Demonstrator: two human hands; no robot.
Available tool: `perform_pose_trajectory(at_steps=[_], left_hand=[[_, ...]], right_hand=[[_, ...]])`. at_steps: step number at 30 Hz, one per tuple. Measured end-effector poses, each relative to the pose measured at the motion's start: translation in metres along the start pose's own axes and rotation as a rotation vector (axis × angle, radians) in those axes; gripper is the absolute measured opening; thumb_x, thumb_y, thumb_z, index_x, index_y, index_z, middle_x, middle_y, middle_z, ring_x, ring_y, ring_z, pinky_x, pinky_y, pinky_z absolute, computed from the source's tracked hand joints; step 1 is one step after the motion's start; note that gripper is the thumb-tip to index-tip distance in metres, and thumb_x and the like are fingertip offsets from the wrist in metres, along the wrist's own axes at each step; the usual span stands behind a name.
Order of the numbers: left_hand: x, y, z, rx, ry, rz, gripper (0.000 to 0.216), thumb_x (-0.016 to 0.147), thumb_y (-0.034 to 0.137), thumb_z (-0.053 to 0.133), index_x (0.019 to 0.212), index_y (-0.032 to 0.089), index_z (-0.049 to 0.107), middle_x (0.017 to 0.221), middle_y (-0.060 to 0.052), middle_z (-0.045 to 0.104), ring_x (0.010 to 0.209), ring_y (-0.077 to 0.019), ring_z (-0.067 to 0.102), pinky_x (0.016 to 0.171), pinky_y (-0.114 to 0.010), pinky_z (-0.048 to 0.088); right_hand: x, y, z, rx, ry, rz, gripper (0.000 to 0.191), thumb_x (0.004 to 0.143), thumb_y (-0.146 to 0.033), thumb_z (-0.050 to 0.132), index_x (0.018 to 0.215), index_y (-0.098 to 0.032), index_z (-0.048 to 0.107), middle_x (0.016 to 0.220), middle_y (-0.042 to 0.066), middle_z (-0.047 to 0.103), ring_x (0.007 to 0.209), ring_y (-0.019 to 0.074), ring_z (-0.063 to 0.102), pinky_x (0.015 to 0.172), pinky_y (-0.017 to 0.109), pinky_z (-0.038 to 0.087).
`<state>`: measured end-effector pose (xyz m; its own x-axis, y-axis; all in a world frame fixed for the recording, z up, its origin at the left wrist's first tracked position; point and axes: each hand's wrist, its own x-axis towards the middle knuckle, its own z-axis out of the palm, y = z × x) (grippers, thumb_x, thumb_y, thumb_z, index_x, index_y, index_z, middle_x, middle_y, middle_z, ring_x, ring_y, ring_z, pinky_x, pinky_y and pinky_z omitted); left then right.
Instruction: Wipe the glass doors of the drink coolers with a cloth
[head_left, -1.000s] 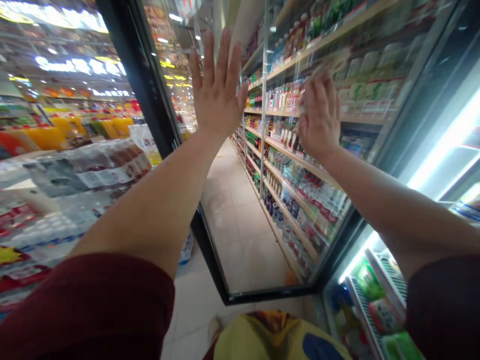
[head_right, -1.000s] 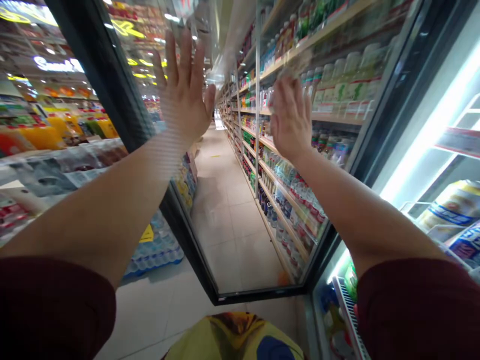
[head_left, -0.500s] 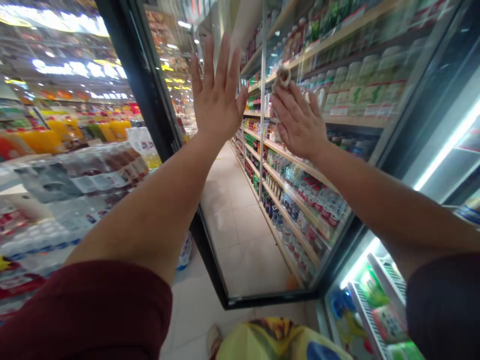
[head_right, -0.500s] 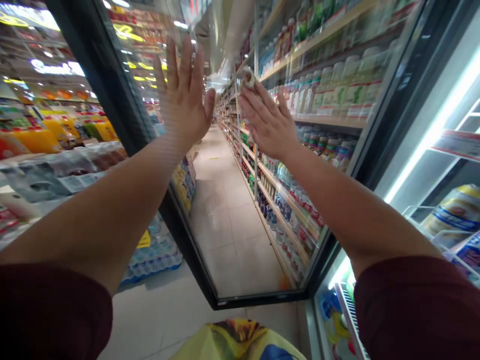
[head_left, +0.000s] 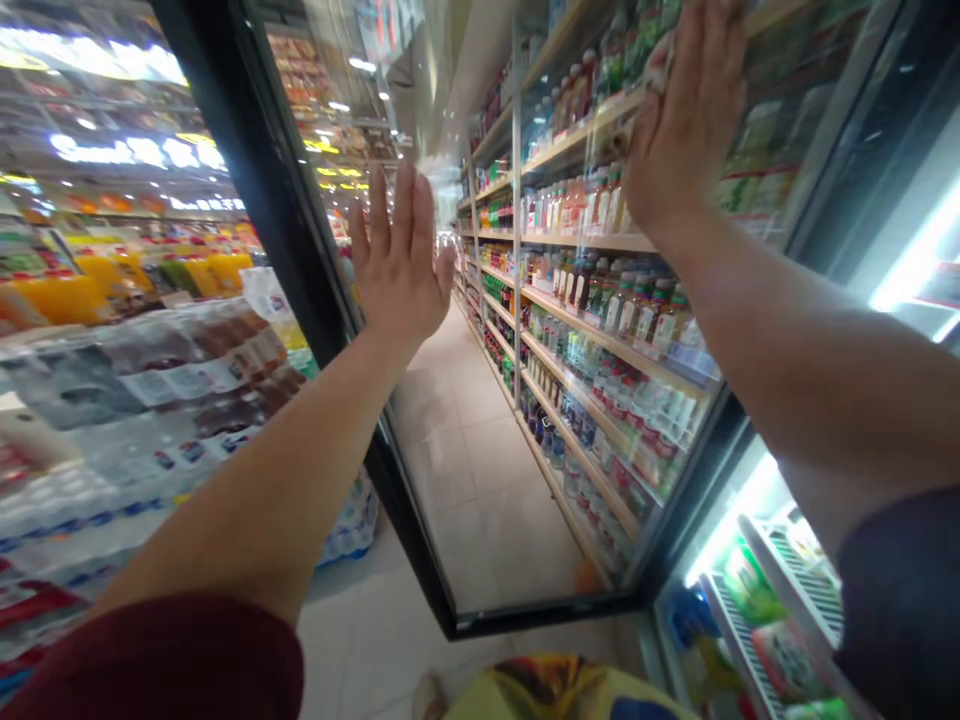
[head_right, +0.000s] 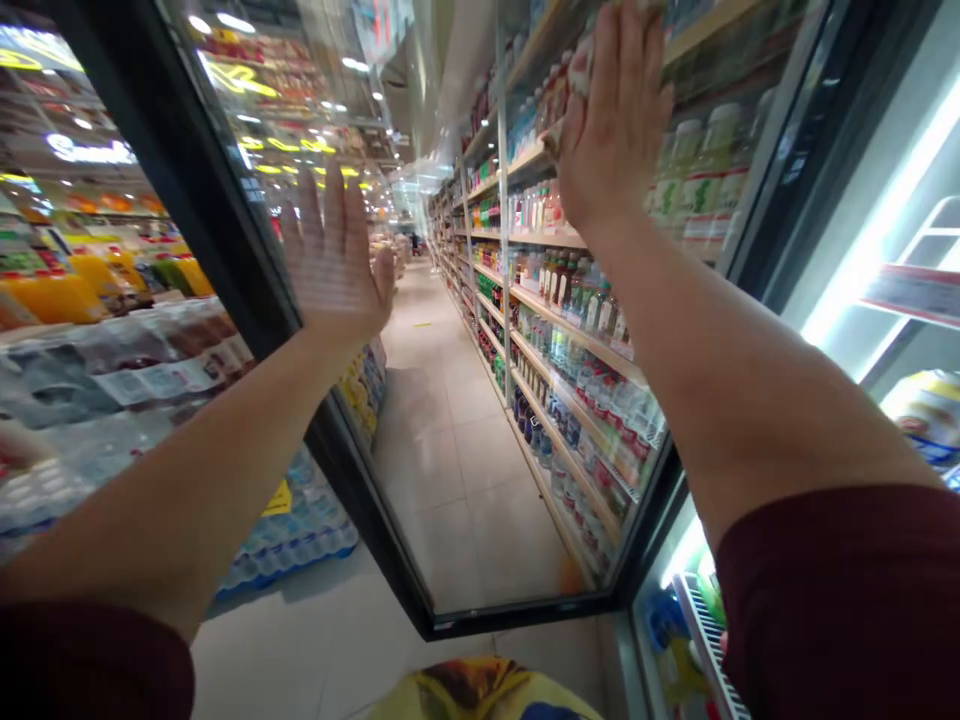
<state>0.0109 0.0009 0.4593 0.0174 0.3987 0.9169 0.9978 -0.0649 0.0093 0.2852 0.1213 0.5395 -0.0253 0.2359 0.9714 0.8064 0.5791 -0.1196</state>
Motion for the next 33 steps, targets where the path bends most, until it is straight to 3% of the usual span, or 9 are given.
perform_pose_trajectory(at_steps=[2, 7, 12, 16, 19, 22, 24, 29, 33], left_hand=[[-0.002, -0.001, -0.001, 0.005, -0.024, -0.017, 0.087, 0.1, 0.073, 0.026, 0.175, 0.029, 0.02, 0.178, 0.015, 0.013, 0.167, -0.0236, -0.01, 0.138, -0.047, -0.014], [0.0, -0.004, 0.003, 0.051, 0.007, 0.014, 0.087, 0.103, 0.069, 0.023, 0.175, 0.021, 0.021, 0.179, 0.012, 0.004, 0.166, -0.0205, -0.011, 0.138, -0.046, -0.015], [0.0, -0.005, 0.003, 0.046, 0.005, 0.009, 0.086, 0.103, 0.073, 0.023, 0.174, 0.027, 0.021, 0.178, 0.016, 0.006, 0.167, -0.0174, -0.01, 0.138, -0.043, -0.014], [0.002, -0.002, 0.002, 0.077, -0.043, -0.023, 0.094, 0.101, 0.075, 0.02, 0.174, 0.017, 0.023, 0.18, 0.009, 0.008, 0.166, -0.0182, -0.014, 0.137, -0.041, -0.016], [0.003, -0.001, 0.004, 0.052, -0.046, -0.046, 0.092, 0.099, 0.076, 0.02, 0.175, 0.025, 0.02, 0.178, 0.016, 0.012, 0.163, -0.0137, -0.021, 0.136, -0.039, -0.019], [0.004, -0.001, 0.007, 0.082, -0.056, -0.054, 0.093, 0.1, 0.074, 0.02, 0.174, 0.018, 0.021, 0.179, 0.011, 0.007, 0.165, -0.0152, -0.018, 0.136, -0.039, -0.019], [0.004, -0.002, 0.009, 0.081, -0.056, -0.057, 0.093, 0.101, 0.074, 0.02, 0.174, 0.017, 0.021, 0.179, 0.011, 0.005, 0.166, -0.0168, -0.015, 0.137, -0.041, -0.016], [0.004, -0.004, 0.01, 0.112, -0.055, -0.035, 0.091, 0.104, 0.07, 0.021, 0.173, 0.011, 0.022, 0.181, 0.003, 0.003, 0.167, -0.0208, -0.011, 0.138, -0.046, -0.012], [0.004, -0.003, 0.01, 0.13, -0.057, -0.033, 0.088, 0.105, 0.067, 0.022, 0.173, 0.011, 0.022, 0.181, 0.002, 0.005, 0.167, -0.0203, -0.012, 0.138, -0.045, -0.013]], right_hand=[[0.005, -0.011, 0.001, 0.001, -0.004, -0.068, 0.069, 0.107, -0.031, 0.028, 0.171, -0.006, 0.027, 0.179, 0.01, 0.025, 0.167, 0.0306, 0.018, 0.134, 0.059, 0.02], [0.008, -0.052, 0.012, 0.025, -0.123, -0.557, 0.069, 0.104, -0.032, 0.038, 0.171, -0.018, 0.032, 0.178, 0.002, 0.029, 0.166, 0.0275, 0.023, 0.136, 0.056, 0.019], [0.016, -0.098, 0.024, 0.046, -0.012, -0.212, 0.067, 0.103, -0.024, 0.035, 0.17, -0.023, 0.037, 0.176, 0.001, 0.035, 0.165, 0.0305, 0.028, 0.135, 0.059, 0.023], [0.002, -0.122, 0.032, 0.103, -0.146, -0.551, 0.062, 0.109, -0.024, 0.028, 0.171, -0.024, 0.033, 0.178, -0.005, 0.03, 0.166, 0.0236, 0.023, 0.139, 0.054, 0.015], [-0.001, -0.12, 0.034, 0.106, -0.221, -0.702, 0.061, 0.111, -0.026, 0.035, 0.171, -0.023, 0.03, 0.179, -0.002, 0.027, 0.167, 0.0261, 0.019, 0.138, 0.06, 0.009], [-0.004, -0.112, 0.036, 0.041, -0.143, -0.567, 0.064, 0.11, -0.018, 0.042, 0.172, -0.014, 0.028, 0.178, 0.008, 0.026, 0.166, 0.0345, 0.021, 0.133, 0.07, 0.015], [-0.014, -0.108, 0.039, 0.05, -0.083, -0.529, 0.061, 0.11, -0.016, 0.035, 0.17, -0.011, 0.032, 0.177, 0.01, 0.03, 0.164, 0.034, 0.025, 0.133, 0.065, 0.021], [-0.033, -0.097, 0.042, 0.126, -0.216, -0.757, 0.063, 0.106, -0.029, 0.032, 0.168, -0.022, 0.038, 0.176, 0.0, 0.033, 0.165, 0.0273, 0.026, 0.136, 0.054, 0.019], [-0.032, -0.079, 0.043, 0.09, 0.024, -0.418, 0.063, 0.107, -0.029, 0.034, 0.168, -0.016, 0.038, 0.174, 0.007, 0.037, 0.163, 0.0314, 0.031, 0.134, 0.062, 0.024]])
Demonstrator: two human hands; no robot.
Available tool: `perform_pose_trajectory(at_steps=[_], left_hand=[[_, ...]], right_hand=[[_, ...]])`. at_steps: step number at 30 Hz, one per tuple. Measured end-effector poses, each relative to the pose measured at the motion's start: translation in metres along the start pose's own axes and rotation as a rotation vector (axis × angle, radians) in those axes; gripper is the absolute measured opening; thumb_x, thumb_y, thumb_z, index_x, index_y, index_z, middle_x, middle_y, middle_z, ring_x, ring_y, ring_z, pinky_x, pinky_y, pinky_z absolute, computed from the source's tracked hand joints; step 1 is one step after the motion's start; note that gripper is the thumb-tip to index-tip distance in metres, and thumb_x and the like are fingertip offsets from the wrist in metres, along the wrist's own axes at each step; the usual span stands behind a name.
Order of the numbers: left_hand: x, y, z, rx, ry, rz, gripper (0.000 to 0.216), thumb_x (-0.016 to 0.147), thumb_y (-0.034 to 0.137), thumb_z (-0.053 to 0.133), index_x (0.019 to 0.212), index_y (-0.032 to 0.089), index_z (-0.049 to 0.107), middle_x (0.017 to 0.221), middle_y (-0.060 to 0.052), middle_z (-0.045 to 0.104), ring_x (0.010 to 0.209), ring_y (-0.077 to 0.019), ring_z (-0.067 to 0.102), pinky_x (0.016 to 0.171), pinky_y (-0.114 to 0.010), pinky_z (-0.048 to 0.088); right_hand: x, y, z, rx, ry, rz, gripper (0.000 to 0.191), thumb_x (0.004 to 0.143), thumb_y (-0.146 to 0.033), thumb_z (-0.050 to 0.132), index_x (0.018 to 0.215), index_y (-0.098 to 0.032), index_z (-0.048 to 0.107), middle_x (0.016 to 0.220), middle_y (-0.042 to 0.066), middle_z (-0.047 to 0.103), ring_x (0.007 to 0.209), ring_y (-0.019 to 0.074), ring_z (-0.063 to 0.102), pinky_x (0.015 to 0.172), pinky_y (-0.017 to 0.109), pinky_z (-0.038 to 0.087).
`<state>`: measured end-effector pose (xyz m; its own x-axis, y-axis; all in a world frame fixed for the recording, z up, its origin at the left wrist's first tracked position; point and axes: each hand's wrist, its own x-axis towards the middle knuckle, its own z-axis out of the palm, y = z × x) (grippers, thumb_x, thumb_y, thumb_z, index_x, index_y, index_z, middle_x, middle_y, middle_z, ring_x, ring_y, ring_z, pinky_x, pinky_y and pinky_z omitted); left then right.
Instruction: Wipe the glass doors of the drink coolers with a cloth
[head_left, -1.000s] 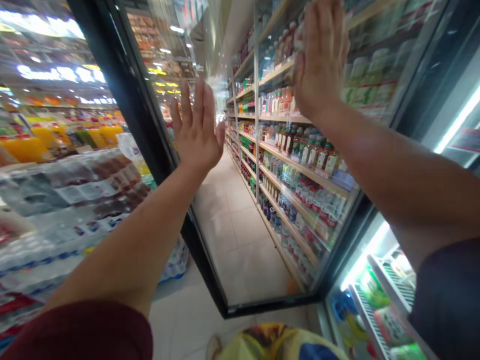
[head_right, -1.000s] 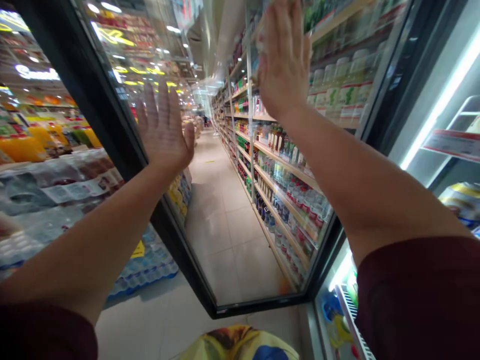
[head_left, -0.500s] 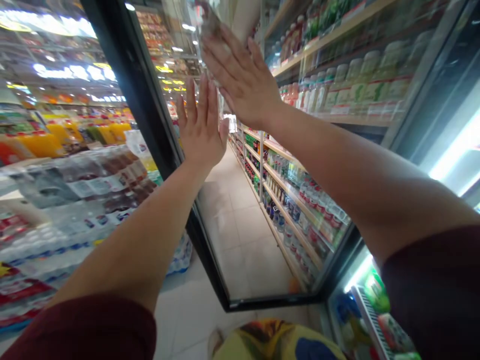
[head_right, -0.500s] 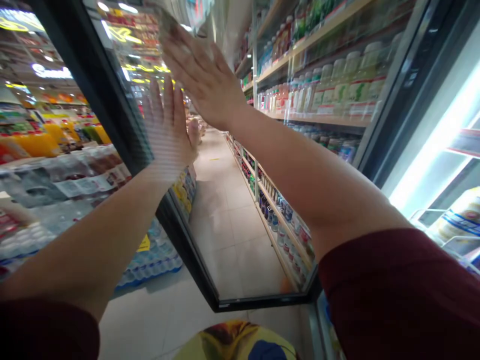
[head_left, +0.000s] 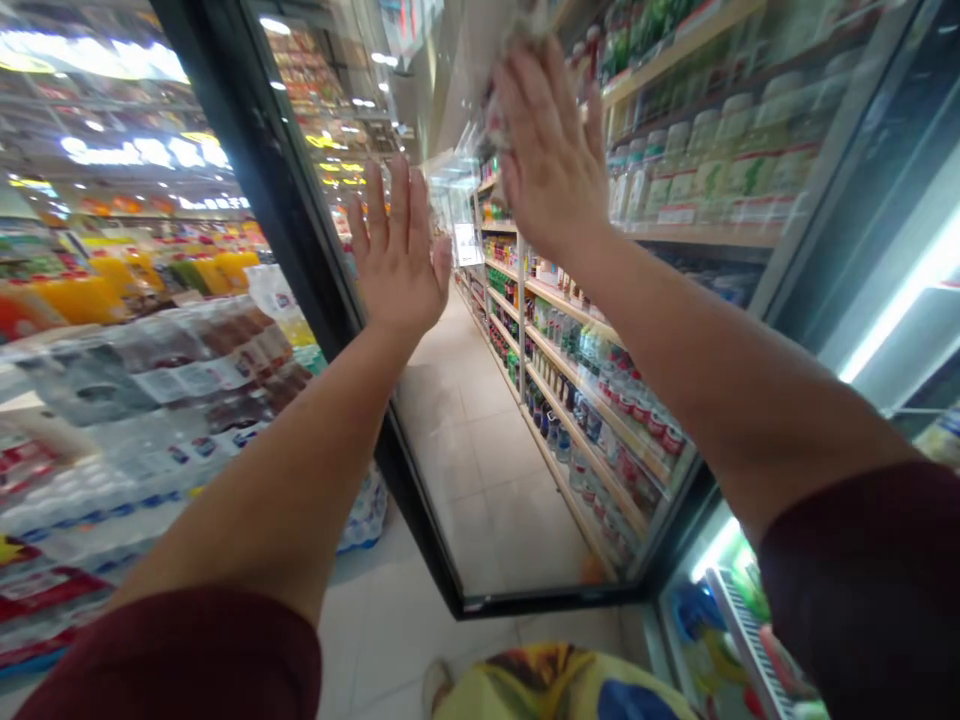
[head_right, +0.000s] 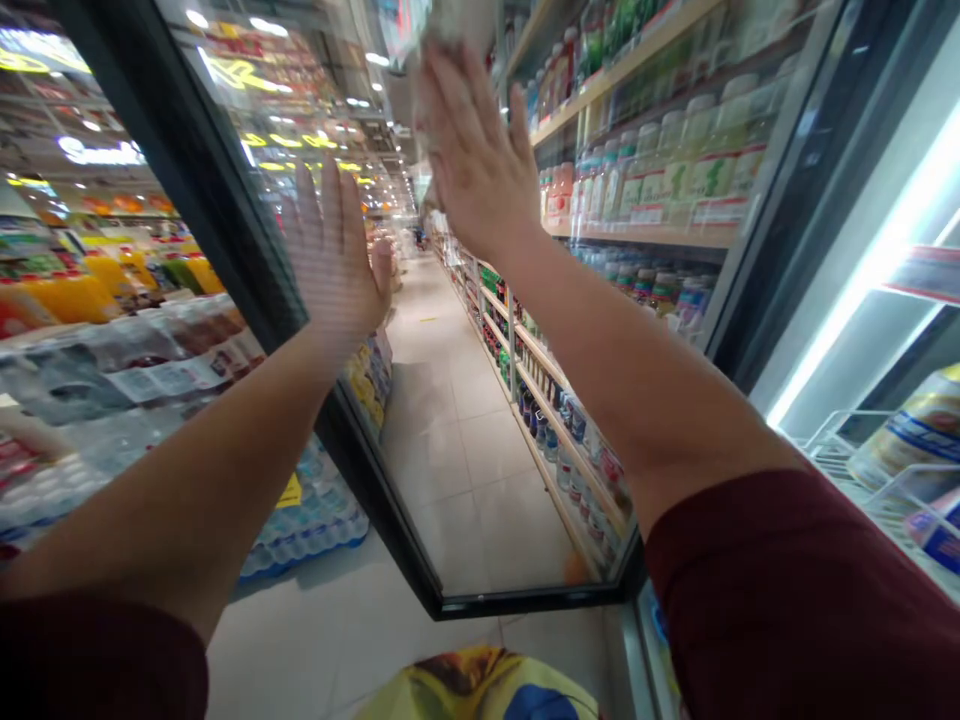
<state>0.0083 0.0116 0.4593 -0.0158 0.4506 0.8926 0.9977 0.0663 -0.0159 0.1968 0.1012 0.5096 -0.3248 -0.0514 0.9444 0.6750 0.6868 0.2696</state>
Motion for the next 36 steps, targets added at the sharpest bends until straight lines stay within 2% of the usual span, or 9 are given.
perform_pose_trajectory(at_steps=[2, 7, 13, 18, 23, 28, 30, 33, 36], left_hand=[[0.001, 0.0, 0.0, -0.003, -0.011, 0.009, 0.089, 0.105, 0.067, 0.021, 0.173, 0.009, 0.021, 0.181, 0.0, 0.006, 0.167, -0.0212, -0.012, 0.138, -0.047, -0.013], [0.003, 0.0, 0.001, 0.034, -0.036, -0.037, 0.09, 0.103, 0.068, 0.021, 0.173, 0.011, 0.018, 0.181, 0.003, 0.003, 0.167, -0.0187, -0.013, 0.136, -0.042, -0.017], [0.005, -0.003, 0.004, 0.0, -0.033, -0.035, 0.095, 0.1, 0.072, 0.02, 0.174, 0.013, 0.017, 0.181, 0.006, 0.001, 0.167, -0.0203, -0.013, 0.136, -0.041, -0.019], [0.008, -0.009, 0.014, -0.059, 0.008, -0.045, 0.104, 0.094, 0.085, 0.015, 0.174, 0.019, 0.018, 0.179, 0.017, -0.003, 0.166, -0.0188, -0.018, 0.134, -0.037, -0.024], [0.004, -0.009, 0.014, -0.023, 0.028, 0.007, 0.096, 0.1, 0.078, 0.01, 0.174, 0.017, 0.016, 0.178, 0.016, -0.008, 0.167, -0.0194, -0.014, 0.134, -0.037, -0.023], [0.004, -0.008, 0.012, -0.035, 0.013, -0.014, 0.095, 0.1, 0.076, 0.014, 0.174, 0.017, 0.016, 0.18, 0.015, -0.005, 0.167, -0.0222, -0.015, 0.135, -0.04, -0.023], [0.005, -0.008, 0.012, -0.027, -0.01, -0.026, 0.094, 0.1, 0.073, 0.02, 0.174, 0.015, 0.015, 0.181, 0.011, -0.001, 0.167, -0.0233, -0.015, 0.135, -0.043, -0.022], [0.006, -0.009, 0.013, -0.014, -0.004, -0.015, 0.092, 0.102, 0.068, 0.027, 0.174, 0.013, 0.015, 0.182, 0.007, 0.002, 0.167, -0.0245, -0.013, 0.135, -0.048, -0.021], [0.004, -0.008, 0.012, -0.008, 0.029, 0.02, 0.089, 0.103, 0.069, 0.022, 0.174, 0.015, 0.017, 0.181, 0.009, 0.001, 0.168, -0.0233, -0.011, 0.136, -0.048, -0.018]], right_hand=[[-0.009, 0.004, 0.003, 0.001, 0.014, 0.079, 0.064, 0.105, -0.031, 0.035, 0.168, -0.019, 0.038, 0.175, 0.005, 0.036, 0.164, 0.0297, 0.029, 0.134, 0.06, 0.023], [-0.035, 0.015, 0.002, 0.144, -0.277, -0.285, 0.067, 0.102, -0.039, 0.034, 0.167, -0.025, 0.04, 0.176, -0.004, 0.033, 0.166, 0.0254, 0.024, 0.137, 0.057, 0.014], [-0.051, 0.052, -0.013, -0.028, -0.014, 0.255, 0.07, 0.108, -0.048, 0.025, 0.173, -0.022, 0.029, 0.18, 0.001, 0.024, 0.168, 0.0261, 0.016, 0.137, 0.056, 0.016], [-0.066, 0.079, -0.013, 0.1, -0.224, -0.094, 0.069, 0.103, -0.046, 0.039, 0.168, -0.023, 0.04, 0.176, 0.006, 0.033, 0.167, 0.0292, 0.019, 0.135, 0.063, 0.007], [-0.073, 0.096, -0.027, 0.0, 0.132, 0.337, 0.072, 0.11, -0.045, 0.026, 0.168, -0.004, 0.036, 0.175, 0.02, 0.031, 0.165, 0.0355, 0.023, 0.13, 0.062, 0.021], [-0.103, 0.117, -0.031, 0.041, -0.128, 0.003, 0.068, 0.105, -0.048, 0.035, 0.165, -0.018, 0.047, 0.173, 0.011, 0.039, 0.166, 0.0269, 0.023, 0.134, 0.055, 0.014], [-0.114, 0.132, -0.031, 0.029, -0.052, 0.086, 0.071, 0.104, -0.049, 0.033, 0.165, -0.015, 0.047, 0.172, 0.014, 0.04, 0.165, 0.0268, 0.025, 0.133, 0.055, 0.015], [-0.132, 0.148, -0.029, -0.013, 0.201, 0.397, 0.08, 0.105, -0.048, 0.027, 0.166, 0.002, 0.04, 0.172, 0.026, 0.035, 0.165, 0.0312, 0.023, 0.13, 0.059, 0.018], [-0.153, 0.158, -0.027, 0.009, 0.14, 0.365, 0.081, 0.1, -0.05, 0.033, 0.164, -0.004, 0.047, 0.171, 0.022, 0.038, 0.166, 0.0297, 0.023, 0.13, 0.055, 0.017]])
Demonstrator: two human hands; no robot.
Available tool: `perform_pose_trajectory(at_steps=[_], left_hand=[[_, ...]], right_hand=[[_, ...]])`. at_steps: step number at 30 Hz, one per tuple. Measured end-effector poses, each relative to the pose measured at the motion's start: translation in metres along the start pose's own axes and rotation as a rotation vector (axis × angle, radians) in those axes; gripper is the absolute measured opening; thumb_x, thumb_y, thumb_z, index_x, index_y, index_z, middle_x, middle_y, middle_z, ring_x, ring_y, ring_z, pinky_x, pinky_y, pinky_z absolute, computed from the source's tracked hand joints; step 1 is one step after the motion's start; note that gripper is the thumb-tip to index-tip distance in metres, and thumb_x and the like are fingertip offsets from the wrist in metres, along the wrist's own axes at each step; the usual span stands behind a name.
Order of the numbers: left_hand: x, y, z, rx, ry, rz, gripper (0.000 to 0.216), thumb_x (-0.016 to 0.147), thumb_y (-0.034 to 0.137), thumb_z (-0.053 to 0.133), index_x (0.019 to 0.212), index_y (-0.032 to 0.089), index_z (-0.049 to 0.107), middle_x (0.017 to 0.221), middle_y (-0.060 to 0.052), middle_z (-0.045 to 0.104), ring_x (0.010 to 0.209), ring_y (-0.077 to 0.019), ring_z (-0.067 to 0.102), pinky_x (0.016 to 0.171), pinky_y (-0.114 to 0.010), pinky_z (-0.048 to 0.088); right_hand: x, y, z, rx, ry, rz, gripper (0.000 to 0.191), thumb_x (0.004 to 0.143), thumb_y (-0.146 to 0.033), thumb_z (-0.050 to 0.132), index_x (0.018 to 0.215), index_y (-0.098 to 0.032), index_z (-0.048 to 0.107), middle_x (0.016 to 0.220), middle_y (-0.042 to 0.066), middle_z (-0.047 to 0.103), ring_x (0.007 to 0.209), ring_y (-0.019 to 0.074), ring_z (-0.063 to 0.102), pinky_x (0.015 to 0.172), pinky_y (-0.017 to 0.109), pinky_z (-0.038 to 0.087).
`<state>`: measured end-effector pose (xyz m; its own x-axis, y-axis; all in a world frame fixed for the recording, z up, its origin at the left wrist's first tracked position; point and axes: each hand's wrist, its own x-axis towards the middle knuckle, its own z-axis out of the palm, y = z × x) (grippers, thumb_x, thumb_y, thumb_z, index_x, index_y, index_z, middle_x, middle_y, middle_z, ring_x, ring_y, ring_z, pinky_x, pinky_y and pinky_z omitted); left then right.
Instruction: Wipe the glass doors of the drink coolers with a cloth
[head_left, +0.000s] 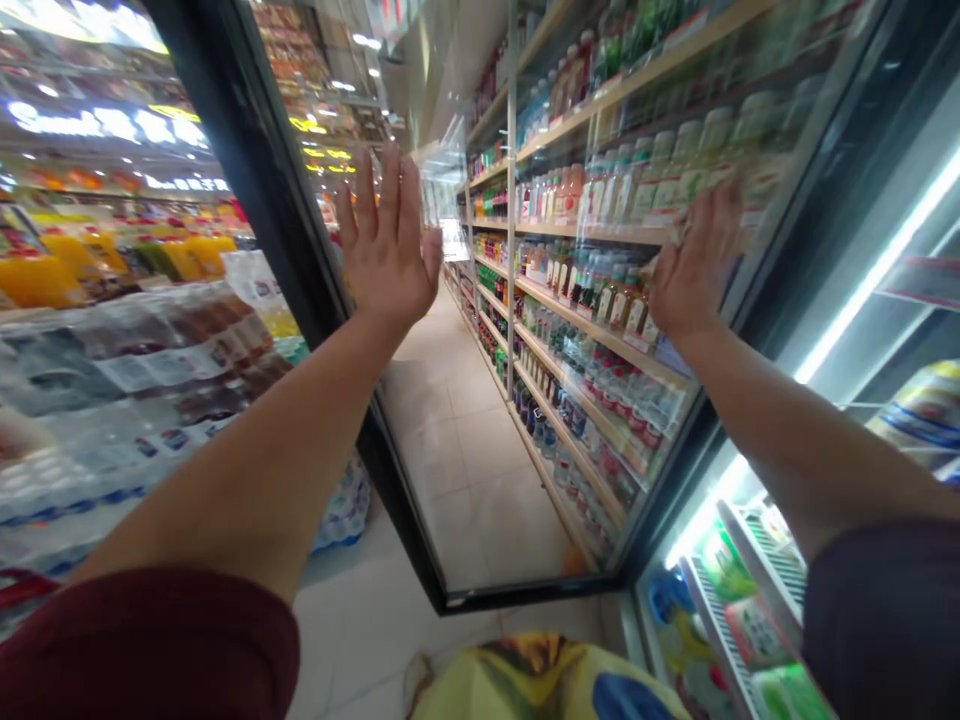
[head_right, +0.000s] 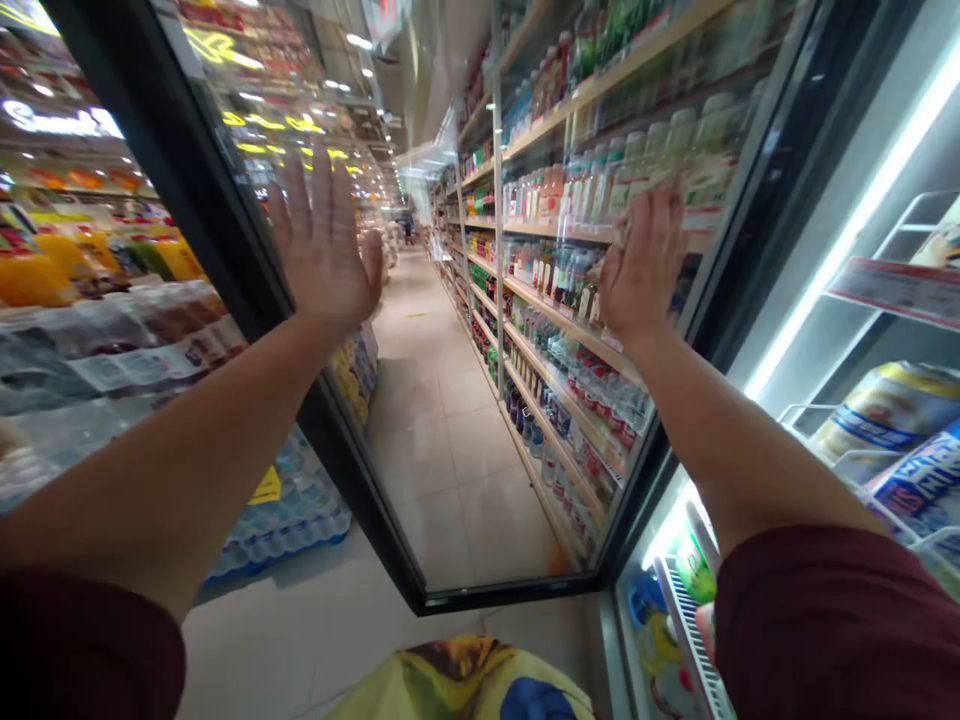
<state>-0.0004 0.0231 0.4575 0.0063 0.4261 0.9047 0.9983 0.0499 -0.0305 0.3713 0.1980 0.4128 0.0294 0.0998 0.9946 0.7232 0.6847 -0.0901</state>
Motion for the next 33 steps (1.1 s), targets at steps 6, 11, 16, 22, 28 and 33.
perform_pose_trajectory(at_steps=[6, 11, 16, 22, 28, 33], left_hand=[[-0.003, 0.003, -0.004, -0.045, 0.017, -0.02, 0.094, 0.098, 0.076, 0.013, 0.174, 0.021, 0.02, 0.178, 0.017, -0.001, 0.167, -0.0169, -0.013, 0.135, -0.039, -0.02], [-0.005, 0.006, -0.007, -0.042, 0.002, -0.021, 0.095, 0.098, 0.075, 0.009, 0.174, 0.019, 0.021, 0.177, 0.016, -0.002, 0.164, -0.0133, -0.02, 0.134, -0.035, -0.021], [-0.007, 0.008, -0.011, 0.01, -0.013, -0.018, 0.085, 0.102, 0.063, 0.016, 0.174, 0.017, 0.019, 0.177, 0.014, -0.004, 0.159, -0.0063, -0.026, 0.133, -0.031, -0.021], [-0.009, 0.01, -0.014, -0.01, 0.011, 0.013, 0.083, 0.104, 0.059, 0.017, 0.174, 0.015, 0.019, 0.177, 0.012, -0.002, 0.162, -0.0117, -0.021, 0.135, -0.037, -0.02], [-0.009, 0.011, -0.015, -0.085, 0.023, -0.017, 0.078, 0.102, 0.06, 0.027, 0.175, 0.033, 0.019, 0.176, 0.021, 0.005, 0.163, -0.0128, -0.015, 0.137, -0.038, -0.014], [-0.009, 0.011, -0.016, -0.068, 0.006, -0.013, 0.081, 0.102, 0.059, 0.025, 0.176, 0.027, 0.017, 0.176, 0.017, 0.001, 0.162, -0.0115, -0.017, 0.136, -0.035, -0.017]], right_hand=[[-0.016, 0.028, -0.006, 0.04, -0.087, 0.007, 0.08, 0.09, -0.053, 0.043, 0.163, -0.023, 0.053, 0.171, 0.011, 0.043, 0.165, 0.0318, 0.026, 0.129, 0.056, 0.017], [-0.03, -0.013, -0.007, 0.066, -0.261, -0.234, 0.069, 0.099, -0.045, 0.043, 0.165, -0.027, 0.05, 0.17, 0.01, 0.045, 0.165, 0.033, 0.026, 0.132, 0.062, 0.018], [-0.022, -0.061, 0.007, -0.01, -0.098, -0.158, 0.065, 0.103, -0.04, 0.041, 0.165, -0.024, 0.049, 0.168, 0.014, 0.047, 0.161, 0.036, 0.035, 0.13, 0.066, 0.025], [-0.044, -0.108, 0.019, 0.032, -0.363, -0.363, 0.065, 0.103, -0.033, 0.044, 0.168, -0.035, 0.043, 0.169, 0.003, 0.048, 0.163, 0.0318, 0.034, 0.131, 0.065, 0.031], [-0.04, -0.129, 0.02, -0.026, -0.351, -0.354, 0.066, 0.106, -0.033, 0.046, 0.171, -0.039, 0.035, 0.172, 0.0, 0.041, 0.164, 0.0319, 0.028, 0.134, 0.069, 0.024], [-0.05, -0.155, 0.03, 0.005, -0.41, -0.501, 0.066, 0.106, -0.027, 0.043, 0.172, -0.033, 0.035, 0.173, 0.001, 0.04, 0.164, 0.0297, 0.027, 0.135, 0.062, 0.029]])
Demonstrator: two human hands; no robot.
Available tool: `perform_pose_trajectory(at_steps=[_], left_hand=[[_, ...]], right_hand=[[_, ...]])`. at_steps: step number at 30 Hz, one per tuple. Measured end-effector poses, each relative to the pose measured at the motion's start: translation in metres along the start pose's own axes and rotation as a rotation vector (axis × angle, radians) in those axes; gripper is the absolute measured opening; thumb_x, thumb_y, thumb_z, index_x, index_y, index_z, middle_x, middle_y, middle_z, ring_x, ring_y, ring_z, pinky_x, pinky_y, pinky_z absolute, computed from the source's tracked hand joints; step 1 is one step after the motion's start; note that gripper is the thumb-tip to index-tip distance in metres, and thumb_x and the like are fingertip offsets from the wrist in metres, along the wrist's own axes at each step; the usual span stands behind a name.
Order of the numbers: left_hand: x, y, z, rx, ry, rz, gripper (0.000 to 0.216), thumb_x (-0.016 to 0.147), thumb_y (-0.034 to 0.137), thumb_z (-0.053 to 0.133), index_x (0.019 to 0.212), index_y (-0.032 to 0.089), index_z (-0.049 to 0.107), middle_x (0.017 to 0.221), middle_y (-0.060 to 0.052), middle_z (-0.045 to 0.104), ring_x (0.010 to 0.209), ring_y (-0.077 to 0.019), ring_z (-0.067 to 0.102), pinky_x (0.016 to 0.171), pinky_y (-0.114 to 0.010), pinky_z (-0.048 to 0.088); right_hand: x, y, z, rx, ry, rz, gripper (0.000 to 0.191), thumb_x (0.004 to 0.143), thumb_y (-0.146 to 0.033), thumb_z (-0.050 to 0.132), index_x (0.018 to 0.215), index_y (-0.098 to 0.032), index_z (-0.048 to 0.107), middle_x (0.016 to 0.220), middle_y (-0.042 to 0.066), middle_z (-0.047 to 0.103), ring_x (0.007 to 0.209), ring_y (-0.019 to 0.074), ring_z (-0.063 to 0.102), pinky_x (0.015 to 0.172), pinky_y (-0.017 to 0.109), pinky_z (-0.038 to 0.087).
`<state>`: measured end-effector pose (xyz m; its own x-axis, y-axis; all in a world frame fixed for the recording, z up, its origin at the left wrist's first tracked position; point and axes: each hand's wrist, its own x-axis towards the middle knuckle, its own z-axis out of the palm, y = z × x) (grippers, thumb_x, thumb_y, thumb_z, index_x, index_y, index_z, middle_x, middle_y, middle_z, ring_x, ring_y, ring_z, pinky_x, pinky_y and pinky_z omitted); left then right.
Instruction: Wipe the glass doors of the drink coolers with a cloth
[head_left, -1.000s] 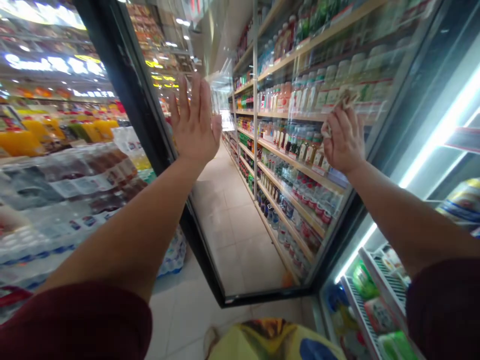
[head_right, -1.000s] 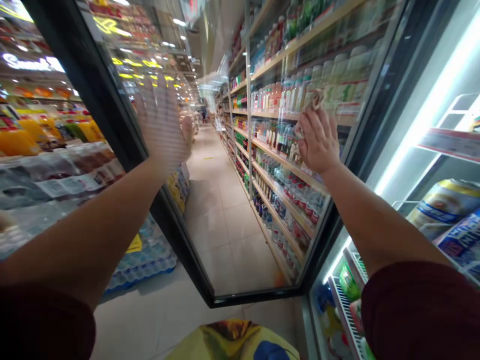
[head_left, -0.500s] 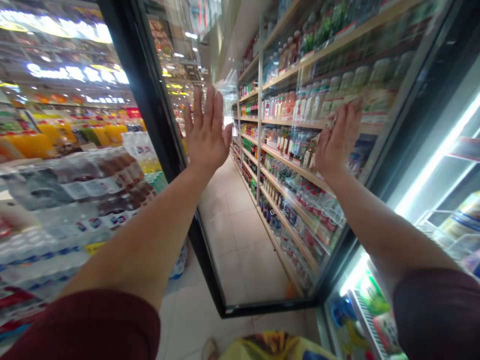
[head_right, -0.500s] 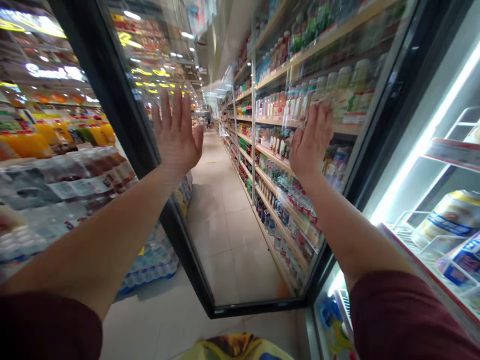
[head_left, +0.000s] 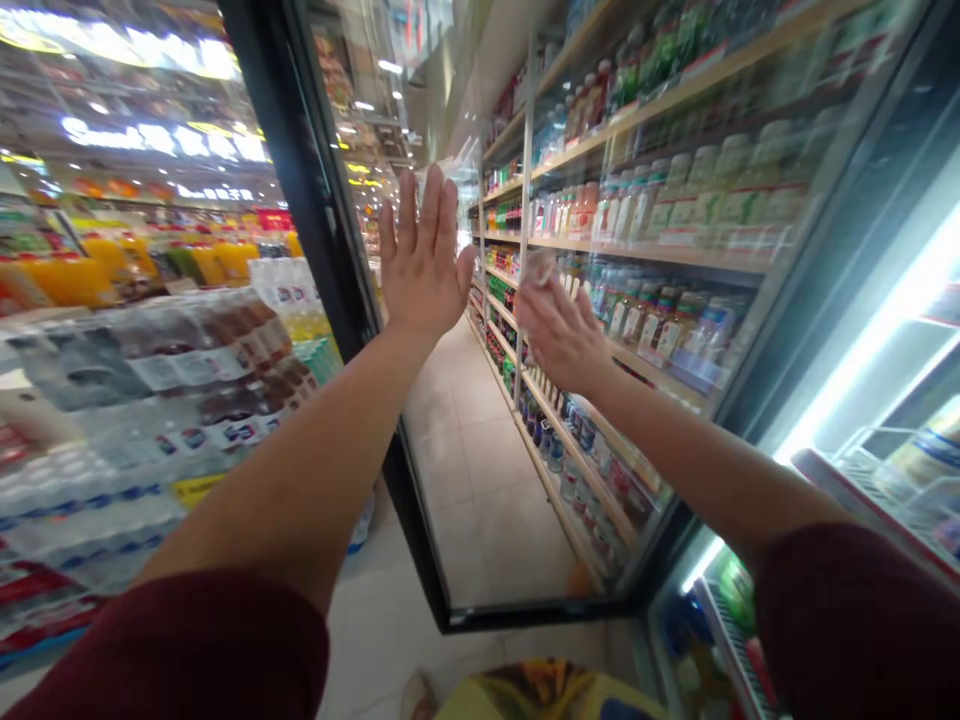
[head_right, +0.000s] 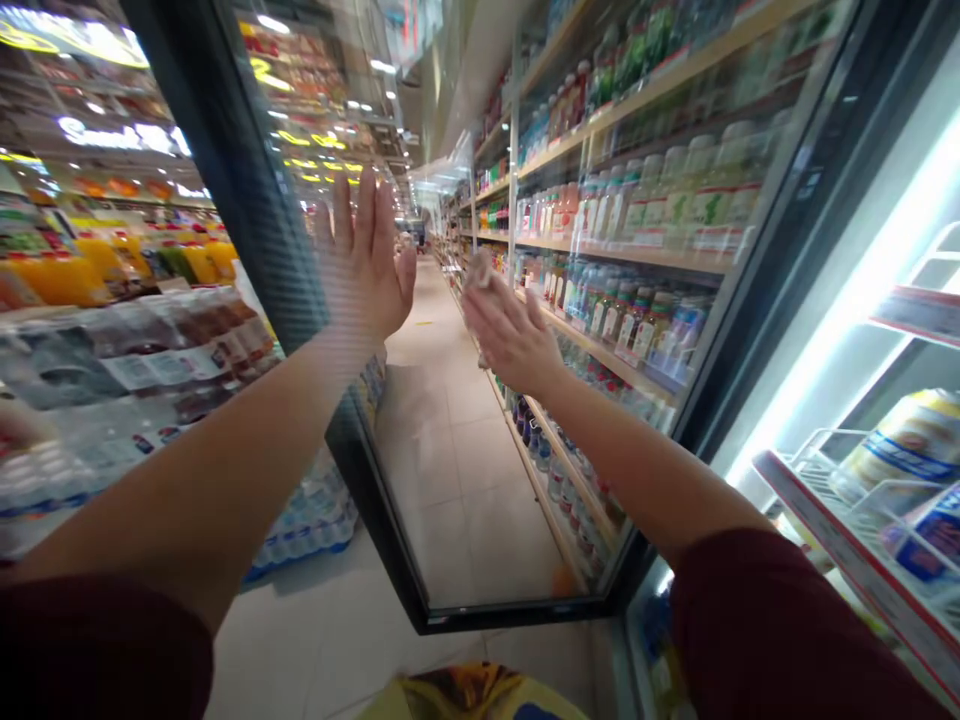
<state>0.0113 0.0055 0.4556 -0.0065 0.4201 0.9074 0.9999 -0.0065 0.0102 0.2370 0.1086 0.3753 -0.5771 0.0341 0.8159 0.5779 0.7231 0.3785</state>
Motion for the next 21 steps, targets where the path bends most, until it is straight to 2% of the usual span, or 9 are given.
perform_pose_trajectory(at_steps=[2, 3, 7, 9, 11, 12, 16, 17, 21], left_hand=[[0.0, 0.001, 0.0, 0.007, -0.013, -0.01, 0.082, 0.102, 0.061, 0.019, 0.176, 0.024, 0.016, 0.175, 0.018, -0.002, 0.157, -0.0078, -0.027, 0.134, -0.032, -0.022], [0.0, 0.002, 0.0, 0.009, -0.018, -0.017, 0.083, 0.101, 0.062, 0.016, 0.175, 0.024, 0.016, 0.175, 0.019, -0.004, 0.154, -0.0057, -0.032, 0.132, -0.03, -0.024], [0.0, 0.004, 0.0, 0.101, -0.025, -0.004, 0.086, 0.102, 0.063, 0.01, 0.175, 0.018, 0.017, 0.175, 0.017, -0.007, 0.151, -0.0033, -0.035, 0.131, -0.026, -0.025], [0.001, 0.003, 0.002, 0.128, -0.019, 0.0, 0.086, 0.103, 0.062, 0.008, 0.174, 0.016, 0.018, 0.176, 0.014, -0.005, 0.152, -0.0034, -0.033, 0.131, -0.027, -0.024], [0.001, 0.001, 0.003, 0.078, -0.013, -0.01, 0.085, 0.103, 0.065, 0.01, 0.175, 0.02, 0.017, 0.177, 0.015, -0.002, 0.152, -0.0035, -0.034, 0.131, -0.029, -0.024], [0.001, 0.0, 0.003, 0.048, -0.011, -0.014, 0.084, 0.103, 0.065, 0.012, 0.175, 0.022, 0.016, 0.177, 0.016, -0.002, 0.153, -0.0039, -0.034, 0.132, -0.03, -0.024], [-0.001, -0.001, 0.002, 0.07, -0.003, -0.005, 0.08, 0.105, 0.061, 0.019, 0.175, 0.023, 0.018, 0.178, 0.013, 0.001, 0.161, -0.0086, -0.021, 0.135, -0.034, -0.017], [-0.001, -0.001, 0.001, 0.088, 0.001, -0.001, 0.078, 0.106, 0.06, 0.02, 0.175, 0.023, 0.019, 0.178, 0.013, 0.001, 0.163, -0.0102, -0.016, 0.136, -0.035, -0.015], [-0.003, 0.002, -0.002, 0.07, 0.012, -0.003, 0.08, 0.105, 0.059, 0.019, 0.175, 0.022, 0.019, 0.178, 0.012, 0.001, 0.165, -0.0143, -0.012, 0.137, -0.036, -0.013]], right_hand=[[0.003, -0.007, 0.001, 0.053, -0.094, -0.156, 0.066, 0.106, -0.025, 0.045, 0.17, -0.038, 0.037, 0.171, -0.004, 0.042, 0.164, 0.027, 0.029, 0.136, 0.063, 0.026], [0.006, -0.009, 0.0, 0.064, -0.082, -0.141, 0.068, 0.105, -0.024, 0.046, 0.17, -0.039, 0.035, 0.172, -0.004, 0.041, 0.164, 0.0272, 0.028, 0.136, 0.065, 0.024], [0.024, -0.015, -0.002, 0.011, 0.149, 0.182, 0.066, 0.106, -0.027, 0.044, 0.171, -0.027, 0.036, 0.176, 0.003, 0.034, 0.167, 0.0314, 0.019, 0.135, 0.067, 0.021], [0.037, -0.017, -0.004, -0.015, 0.129, 0.093, 0.063, 0.108, -0.028, 0.04, 0.17, -0.021, 0.038, 0.176, 0.004, 0.032, 0.167, 0.0298, 0.019, 0.136, 0.061, 0.023], [0.051, -0.015, -0.009, -0.011, 0.055, -0.075, 0.062, 0.109, -0.028, 0.035, 0.171, -0.025, 0.037, 0.176, -0.001, 0.031, 0.167, 0.0263, 0.021, 0.138, 0.06, 0.02], [0.06, -0.012, -0.012, -0.006, 0.046, -0.089, 0.062, 0.109, -0.027, 0.035, 0.171, -0.027, 0.037, 0.176, -0.003, 0.031, 0.167, 0.0256, 0.022, 0.138, 0.062, 0.018], [0.096, 0.0, -0.027, -0.009, 0.198, 0.29, 0.065, 0.105, -0.029, 0.038, 0.17, -0.024, 0.038, 0.177, 0.0, 0.03, 0.167, 0.0309, 0.021, 0.136, 0.065, 0.017], [0.103, 0.002, -0.029, -0.005, 0.207, 0.316, 0.066, 0.105, -0.029, 0.037, 0.17, -0.023, 0.037, 0.178, 0.0, 0.029, 0.167, 0.0314, 0.02, 0.136, 0.064, 0.016], [0.13, 0.01, -0.037, -0.001, 0.052, -0.007, 0.069, 0.103, -0.03, 0.031, 0.172, -0.028, 0.034, 0.178, -0.007, 0.026, 0.168, 0.025, 0.017, 0.139, 0.057, 0.01]])
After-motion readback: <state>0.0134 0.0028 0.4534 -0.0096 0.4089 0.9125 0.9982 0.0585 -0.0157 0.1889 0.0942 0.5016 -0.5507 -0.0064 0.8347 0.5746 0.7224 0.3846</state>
